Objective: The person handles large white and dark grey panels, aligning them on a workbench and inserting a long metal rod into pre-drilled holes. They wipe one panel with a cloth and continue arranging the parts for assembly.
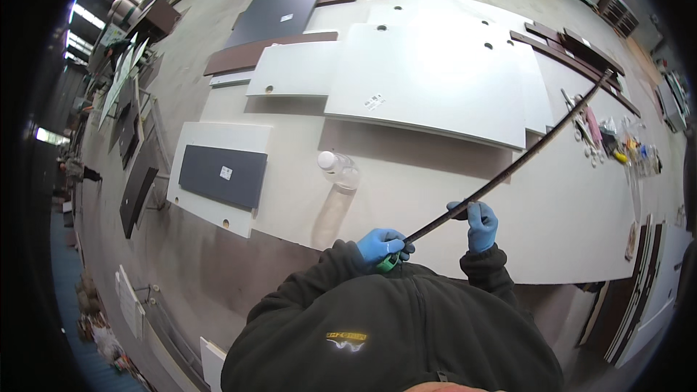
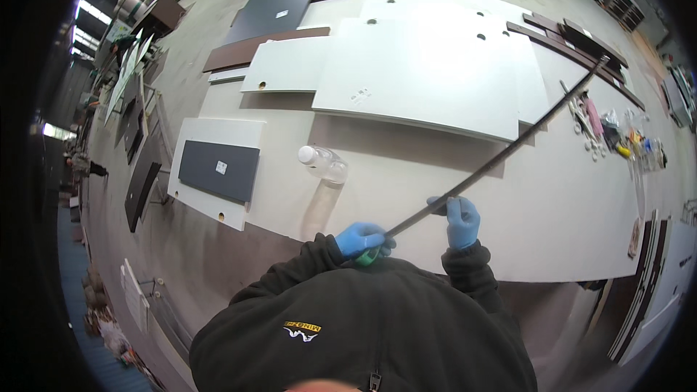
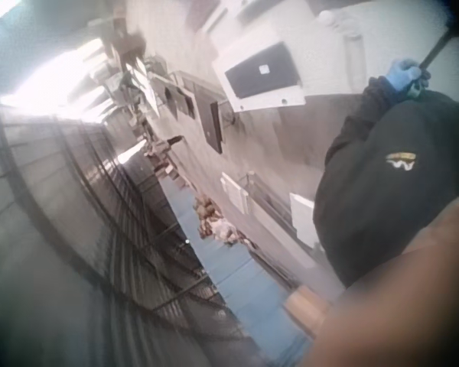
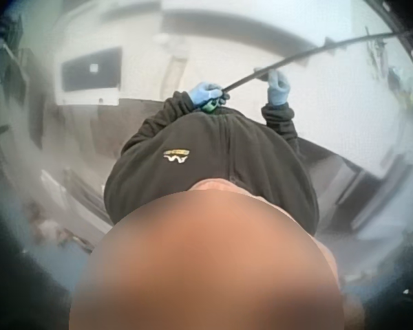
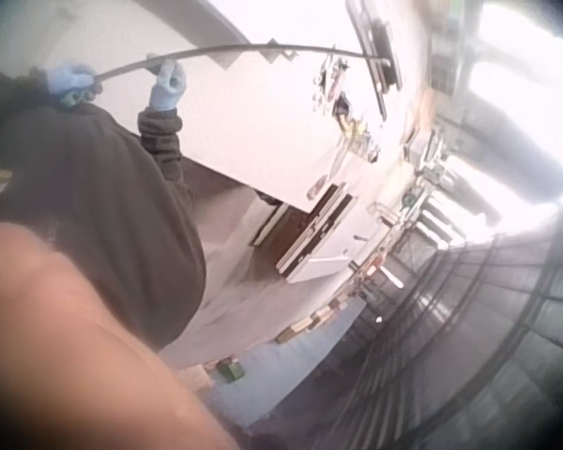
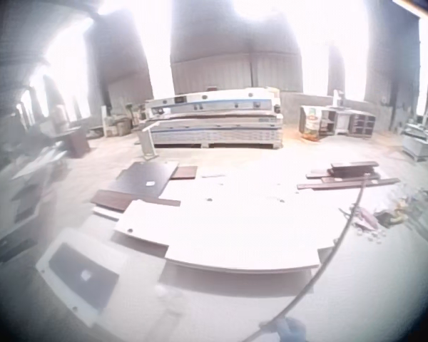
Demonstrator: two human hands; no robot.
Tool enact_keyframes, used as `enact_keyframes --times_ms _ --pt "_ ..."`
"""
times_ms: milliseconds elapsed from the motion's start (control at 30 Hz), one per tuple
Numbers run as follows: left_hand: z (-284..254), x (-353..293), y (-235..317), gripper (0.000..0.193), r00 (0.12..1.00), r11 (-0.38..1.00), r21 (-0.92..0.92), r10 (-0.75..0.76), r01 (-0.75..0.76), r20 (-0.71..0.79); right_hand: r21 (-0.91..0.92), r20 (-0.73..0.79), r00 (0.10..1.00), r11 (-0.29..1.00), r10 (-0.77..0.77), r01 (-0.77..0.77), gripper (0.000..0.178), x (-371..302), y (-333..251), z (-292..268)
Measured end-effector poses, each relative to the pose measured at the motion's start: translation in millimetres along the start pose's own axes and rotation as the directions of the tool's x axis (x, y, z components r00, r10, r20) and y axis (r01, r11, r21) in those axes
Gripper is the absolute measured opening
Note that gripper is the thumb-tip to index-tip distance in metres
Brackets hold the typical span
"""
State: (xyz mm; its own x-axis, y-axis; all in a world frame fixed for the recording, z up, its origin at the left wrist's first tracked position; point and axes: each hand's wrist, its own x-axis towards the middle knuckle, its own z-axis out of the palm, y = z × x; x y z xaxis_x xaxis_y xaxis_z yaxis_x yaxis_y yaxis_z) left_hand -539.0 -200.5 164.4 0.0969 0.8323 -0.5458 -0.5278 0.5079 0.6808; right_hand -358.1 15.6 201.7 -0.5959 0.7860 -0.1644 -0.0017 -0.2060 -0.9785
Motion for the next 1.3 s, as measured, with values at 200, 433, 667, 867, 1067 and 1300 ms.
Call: enact_keyframes --times_ms 200,433,667,867,1067,1300 --pt "-12 -17 -16 0.031 0.995 0.996 0.047 0.083 -0.08 -0.059 -0.191 0.182 0.979 0.973 -0.096 0.131 0.028 2 -1 31" --pt "-5 -65 -40 0.034 0.972 0.989 -0.089 0.1 -0.122 -0.213 -0.234 0.557 0.784 0.855 -0.273 0.464 0.018 -5 8 80" --pt "-26 -102 -50 0.034 0.869 0.962 -0.105 0.177 -0.252 -0.462 -0.143 0.766 0.561 0.768 -0.313 0.624 0.02 -10 -3 139" --pt "-113 -139 -38 0.036 0.664 0.863 -0.132 0.269 -0.488 -0.697 -0.353 0.515 0.762 0.713 -0.393 0.606 0.016 -15 8 177" --pt "-246 -192 -22 0.034 0.616 0.852 -0.087 0.299 -0.516 -0.729 -0.361 0.391 0.903 0.872 -0.179 0.33 0.012 -43 63 255" --pt "-335 -166 -10 0.024 0.728 0.887 -0.161 0.237 -0.432 -0.644 -0.544 0.512 0.839 0.826 0.184 0.151 0.023 -63 115 321"
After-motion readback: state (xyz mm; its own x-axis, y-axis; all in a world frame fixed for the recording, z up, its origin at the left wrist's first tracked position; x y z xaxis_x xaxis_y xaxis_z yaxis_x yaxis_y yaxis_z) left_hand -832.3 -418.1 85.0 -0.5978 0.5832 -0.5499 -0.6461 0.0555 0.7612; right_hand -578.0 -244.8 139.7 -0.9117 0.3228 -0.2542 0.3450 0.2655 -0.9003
